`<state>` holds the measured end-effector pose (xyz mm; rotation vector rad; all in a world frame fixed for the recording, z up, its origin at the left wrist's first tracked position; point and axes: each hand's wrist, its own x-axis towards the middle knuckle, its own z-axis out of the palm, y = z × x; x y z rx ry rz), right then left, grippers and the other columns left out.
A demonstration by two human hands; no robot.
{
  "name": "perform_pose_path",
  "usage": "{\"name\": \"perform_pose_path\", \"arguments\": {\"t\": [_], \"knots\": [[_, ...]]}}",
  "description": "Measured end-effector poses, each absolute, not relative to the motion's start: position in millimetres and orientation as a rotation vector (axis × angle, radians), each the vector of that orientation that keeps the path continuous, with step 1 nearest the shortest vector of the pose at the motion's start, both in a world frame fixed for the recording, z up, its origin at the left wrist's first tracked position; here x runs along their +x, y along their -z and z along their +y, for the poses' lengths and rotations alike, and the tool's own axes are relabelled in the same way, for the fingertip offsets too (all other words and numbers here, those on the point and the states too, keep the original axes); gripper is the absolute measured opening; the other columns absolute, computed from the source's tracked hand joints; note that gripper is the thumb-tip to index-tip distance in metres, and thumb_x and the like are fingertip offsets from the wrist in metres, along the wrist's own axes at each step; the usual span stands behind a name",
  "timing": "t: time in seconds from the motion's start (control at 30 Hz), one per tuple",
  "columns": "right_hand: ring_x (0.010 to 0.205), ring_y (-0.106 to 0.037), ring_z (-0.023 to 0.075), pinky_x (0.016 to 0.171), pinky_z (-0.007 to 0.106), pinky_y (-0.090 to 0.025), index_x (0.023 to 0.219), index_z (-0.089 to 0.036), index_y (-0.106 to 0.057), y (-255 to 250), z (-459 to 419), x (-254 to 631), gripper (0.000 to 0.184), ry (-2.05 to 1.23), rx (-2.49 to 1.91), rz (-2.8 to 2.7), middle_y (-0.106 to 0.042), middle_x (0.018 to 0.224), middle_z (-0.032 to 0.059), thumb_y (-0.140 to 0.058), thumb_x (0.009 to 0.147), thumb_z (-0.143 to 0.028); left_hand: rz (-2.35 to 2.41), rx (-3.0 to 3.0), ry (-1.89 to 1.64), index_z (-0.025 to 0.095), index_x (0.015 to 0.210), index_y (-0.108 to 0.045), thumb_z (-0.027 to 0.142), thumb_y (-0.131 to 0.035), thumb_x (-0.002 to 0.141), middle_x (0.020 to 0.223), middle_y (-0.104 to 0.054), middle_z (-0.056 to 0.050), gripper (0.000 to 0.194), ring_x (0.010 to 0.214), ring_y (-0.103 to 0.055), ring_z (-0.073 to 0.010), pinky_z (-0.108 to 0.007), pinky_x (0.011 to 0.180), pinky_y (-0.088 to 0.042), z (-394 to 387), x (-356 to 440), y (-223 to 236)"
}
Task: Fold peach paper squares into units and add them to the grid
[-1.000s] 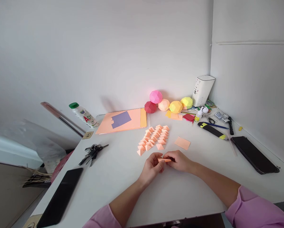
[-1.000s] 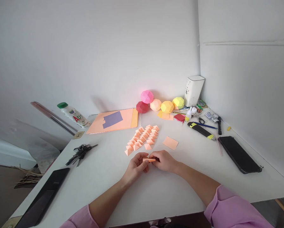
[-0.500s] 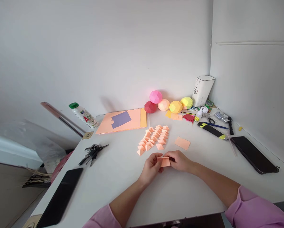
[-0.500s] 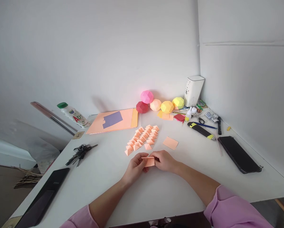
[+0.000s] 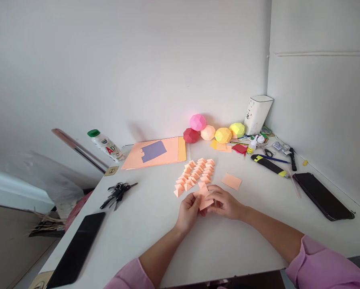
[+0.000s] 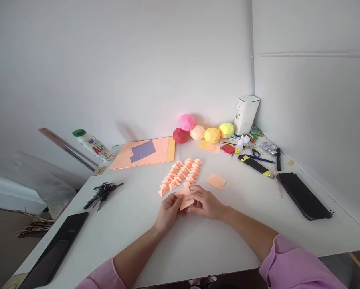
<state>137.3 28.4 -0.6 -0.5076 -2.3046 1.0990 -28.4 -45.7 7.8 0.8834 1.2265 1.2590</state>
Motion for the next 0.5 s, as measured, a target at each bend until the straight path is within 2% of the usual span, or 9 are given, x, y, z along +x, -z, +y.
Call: {"name": "perform_pose_path", "arguments": {"t": [0.03, 0.1, 0.2, 0.37, 0.5], "knots": [[0.060, -0.050, 0.0088, 0.058, 0.025, -0.048, 0.093, -0.019, -0.060, 1.7, 29.2, 137.0, 0.016, -1.069, -0.507, -2.308, -0.050, 0.113, 0.0111, -0.058, 0.083, -0.032, 1.239, 0.880, -1.259, 0.016, 0.079, -0.055, 0.052, -0.058, 0.076, 0.060, -0.060, 0.001, 0.036, 0.050, -0.055, -0.0127, -0.026, 0.050, -0.045, -45.6, -28.5, -7.8], [0.062, -0.051, 0.0110, 0.061, 0.027, -0.048, 0.083, -0.018, -0.062, 4.2, 30.8, 136.2, 0.019, -1.012, -0.507, -2.293, -0.054, 0.099, 0.0095, -0.053, 0.087, -0.034, 1.263, 0.883, -1.251, 0.016, 0.078, -0.055, 0.053, -0.059, 0.075, 0.065, -0.062, 0.000, 0.037, 0.054, -0.057, -0.0135, -0.026, 0.050, -0.047, -45.3, -28.4, -7.8], [0.064, -0.052, 0.0127, 0.059, 0.026, -0.048, 0.087, -0.018, -0.063, 6.7, 32.4, 135.6, 0.020, -1.023, -0.476, -2.251, -0.055, 0.087, 0.0072, -0.053, 0.086, -0.036, 1.251, 0.904, -1.232, 0.017, 0.075, -0.054, 0.053, -0.059, 0.075, 0.064, -0.061, 0.000, 0.037, 0.056, -0.058, -0.0139, -0.025, 0.050, -0.047, -45.3, -27.9, -8.7], [0.063, -0.053, 0.0112, 0.055, 0.025, -0.048, 0.106, -0.021, -0.060, 6.4, 32.3, 137.1, 0.040, -1.125, -0.483, -2.299, -0.054, 0.099, 0.0077, -0.069, 0.073, -0.040, 1.212, 0.875, -1.227, 0.016, 0.076, -0.054, 0.055, -0.056, 0.077, 0.062, -0.059, 0.001, 0.039, 0.051, -0.056, -0.0122, -0.025, 0.050, -0.046, -46.8, -27.3, -11.7], [0.061, -0.051, 0.0110, 0.055, 0.025, -0.048, 0.104, -0.020, -0.061, 5.5, 32.2, 137.6, 0.036, -1.103, -0.490, -2.307, -0.054, 0.095, 0.0072, -0.067, 0.075, -0.040, 1.193, 0.877, -1.218, 0.017, 0.077, -0.054, 0.054, -0.053, 0.080, 0.058, -0.058, 0.002, 0.038, 0.051, -0.056, -0.0129, -0.025, 0.052, -0.045, -47.8, -28.0, -12.4]]}}
